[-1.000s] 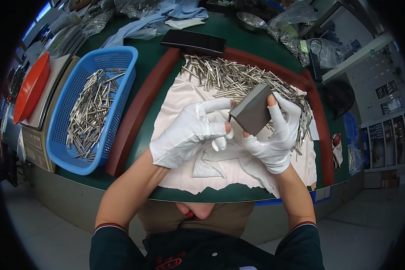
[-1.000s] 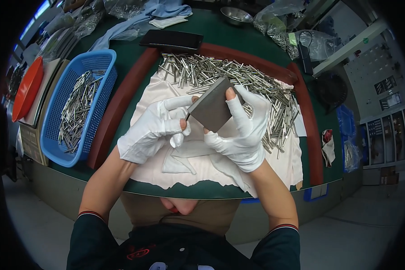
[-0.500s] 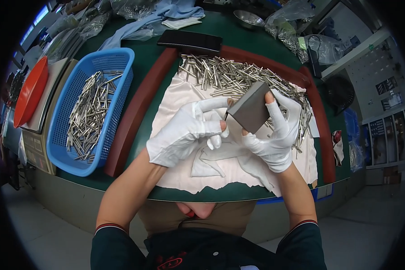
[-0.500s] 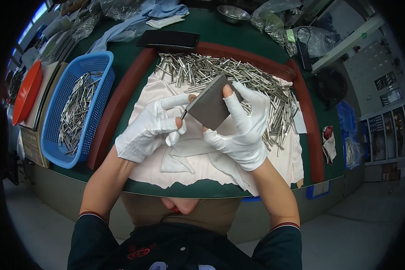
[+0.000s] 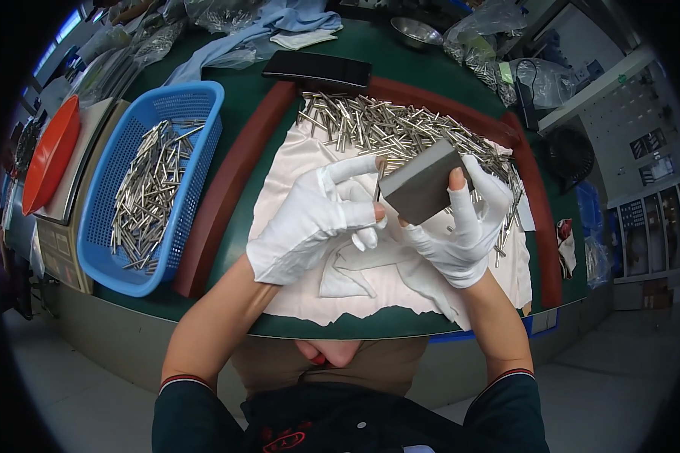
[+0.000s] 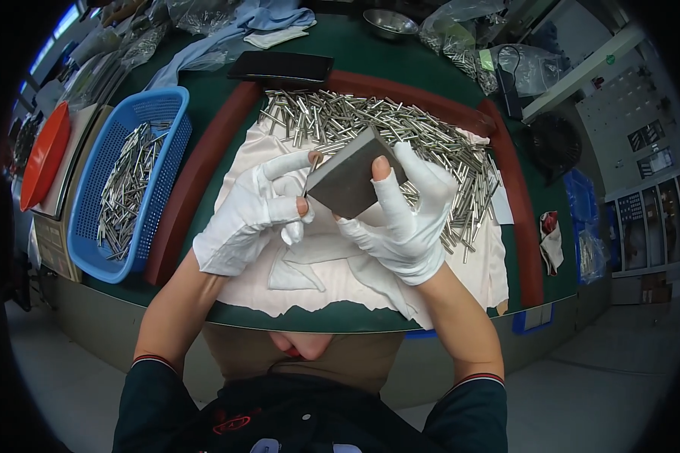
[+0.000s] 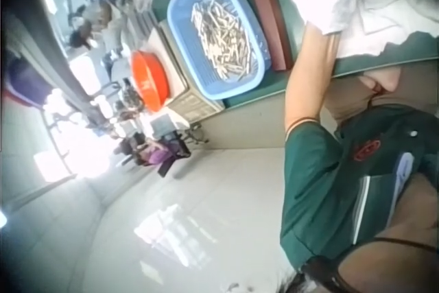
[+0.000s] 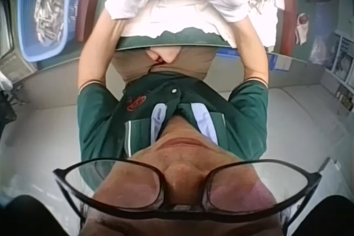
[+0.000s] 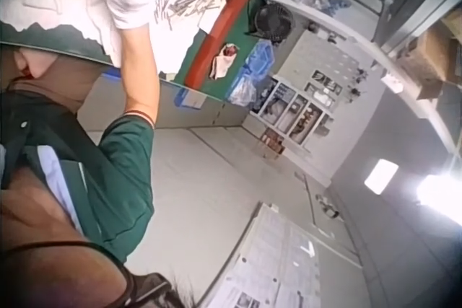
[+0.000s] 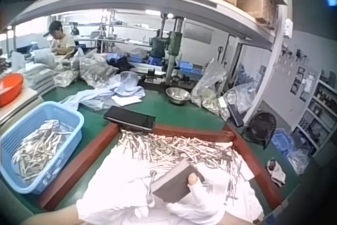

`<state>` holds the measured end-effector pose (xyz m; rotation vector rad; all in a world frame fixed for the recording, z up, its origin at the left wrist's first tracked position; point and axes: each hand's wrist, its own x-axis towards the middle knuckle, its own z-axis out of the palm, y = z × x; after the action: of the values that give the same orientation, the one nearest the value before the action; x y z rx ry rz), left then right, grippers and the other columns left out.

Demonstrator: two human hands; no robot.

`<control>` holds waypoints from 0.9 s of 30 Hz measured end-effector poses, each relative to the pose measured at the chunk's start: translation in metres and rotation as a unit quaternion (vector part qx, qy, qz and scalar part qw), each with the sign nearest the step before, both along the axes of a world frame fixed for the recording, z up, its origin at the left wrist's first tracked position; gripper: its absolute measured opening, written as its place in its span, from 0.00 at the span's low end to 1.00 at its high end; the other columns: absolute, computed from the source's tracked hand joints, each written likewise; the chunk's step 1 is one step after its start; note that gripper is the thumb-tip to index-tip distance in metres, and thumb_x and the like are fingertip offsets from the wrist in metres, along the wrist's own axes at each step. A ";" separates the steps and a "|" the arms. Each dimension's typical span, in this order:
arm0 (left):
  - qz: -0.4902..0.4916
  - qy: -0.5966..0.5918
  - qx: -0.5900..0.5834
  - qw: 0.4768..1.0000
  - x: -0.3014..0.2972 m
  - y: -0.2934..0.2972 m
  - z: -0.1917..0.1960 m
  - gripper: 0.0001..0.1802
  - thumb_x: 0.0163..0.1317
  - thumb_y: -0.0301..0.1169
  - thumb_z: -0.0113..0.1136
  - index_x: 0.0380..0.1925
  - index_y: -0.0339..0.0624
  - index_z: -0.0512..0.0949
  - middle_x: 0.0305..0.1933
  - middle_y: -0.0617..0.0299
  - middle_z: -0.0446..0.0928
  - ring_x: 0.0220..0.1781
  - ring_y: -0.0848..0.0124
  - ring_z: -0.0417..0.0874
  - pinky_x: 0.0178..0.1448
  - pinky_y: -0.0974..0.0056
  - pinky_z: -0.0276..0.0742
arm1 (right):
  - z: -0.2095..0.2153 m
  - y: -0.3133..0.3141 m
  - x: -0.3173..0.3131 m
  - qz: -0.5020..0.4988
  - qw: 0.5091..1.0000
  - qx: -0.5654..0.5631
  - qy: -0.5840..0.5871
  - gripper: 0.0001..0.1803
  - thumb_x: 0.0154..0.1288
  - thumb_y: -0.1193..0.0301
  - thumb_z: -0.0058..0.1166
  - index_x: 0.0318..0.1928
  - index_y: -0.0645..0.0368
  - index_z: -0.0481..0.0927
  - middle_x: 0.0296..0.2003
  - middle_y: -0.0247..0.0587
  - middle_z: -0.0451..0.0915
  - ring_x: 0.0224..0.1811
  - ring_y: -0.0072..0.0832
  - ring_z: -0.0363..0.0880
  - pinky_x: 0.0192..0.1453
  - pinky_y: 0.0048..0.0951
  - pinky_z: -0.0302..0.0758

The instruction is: Inspecting small metal pins using a measuring block and sorting them at a workbench.

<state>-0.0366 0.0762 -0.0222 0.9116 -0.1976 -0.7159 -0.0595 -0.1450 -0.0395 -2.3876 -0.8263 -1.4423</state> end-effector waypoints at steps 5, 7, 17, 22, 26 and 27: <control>-0.021 -0.027 0.043 0.998 -0.001 -0.002 0.003 0.39 0.56 0.21 0.66 0.67 0.28 0.60 0.35 0.57 0.81 0.28 0.75 0.82 0.32 0.72 0.78 | 0.003 0.010 0.001 0.008 1.000 0.003 0.006 0.47 0.46 0.57 0.72 0.67 0.53 0.67 0.59 0.52 0.67 0.50 0.42 0.69 0.50 0.40 0.67; -0.015 -0.023 0.032 0.999 0.001 0.001 -0.001 0.39 0.57 0.21 0.67 0.67 0.27 0.59 0.35 0.57 0.81 0.28 0.74 0.82 0.33 0.72 0.78 | -0.002 0.003 0.003 0.015 1.000 0.003 -0.008 0.47 0.46 0.58 0.72 0.67 0.52 0.67 0.59 0.52 0.67 0.50 0.42 0.69 0.50 0.40 0.67; 0.020 -0.024 0.038 0.999 -0.003 -0.001 0.005 0.39 0.56 0.21 0.66 0.67 0.27 0.59 0.31 0.58 0.80 0.26 0.74 0.81 0.31 0.72 0.77 | -0.004 0.004 0.001 0.001 1.000 -0.003 -0.027 0.48 0.44 0.59 0.73 0.67 0.53 0.67 0.60 0.53 0.67 0.50 0.42 0.68 0.51 0.41 0.67; 0.044 -0.032 0.073 0.996 -0.007 -0.002 0.011 0.37 0.55 0.20 0.64 0.65 0.27 0.62 0.28 0.59 0.80 0.24 0.74 0.81 0.30 0.71 0.77 | -0.002 0.008 0.000 0.006 1.000 0.005 0.004 0.48 0.42 0.59 0.74 0.67 0.52 0.68 0.60 0.53 0.66 0.51 0.43 0.68 0.52 0.41 0.67; 0.026 -0.036 0.072 0.996 -0.004 -0.003 0.004 0.38 0.54 0.20 0.64 0.66 0.28 0.62 0.28 0.59 0.80 0.24 0.74 0.81 0.29 0.71 0.77 | -0.003 0.010 0.000 0.003 1.000 0.017 0.001 0.49 0.41 0.60 0.74 0.67 0.54 0.68 0.60 0.53 0.67 0.51 0.43 0.68 0.52 0.41 0.67; 0.011 -0.035 0.061 0.997 -0.002 -0.002 0.002 0.39 0.55 0.20 0.65 0.67 0.27 0.59 0.31 0.58 0.81 0.25 0.74 0.81 0.31 0.72 0.78 | -0.001 0.010 0.001 0.001 1.000 0.019 0.000 0.49 0.41 0.60 0.74 0.67 0.54 0.68 0.60 0.53 0.67 0.51 0.43 0.68 0.52 0.41 0.67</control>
<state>-0.0389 0.0744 -0.0197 1.0552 -0.2081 -0.6820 -0.0583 -0.1347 -0.0405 -2.3583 -0.7951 -1.4445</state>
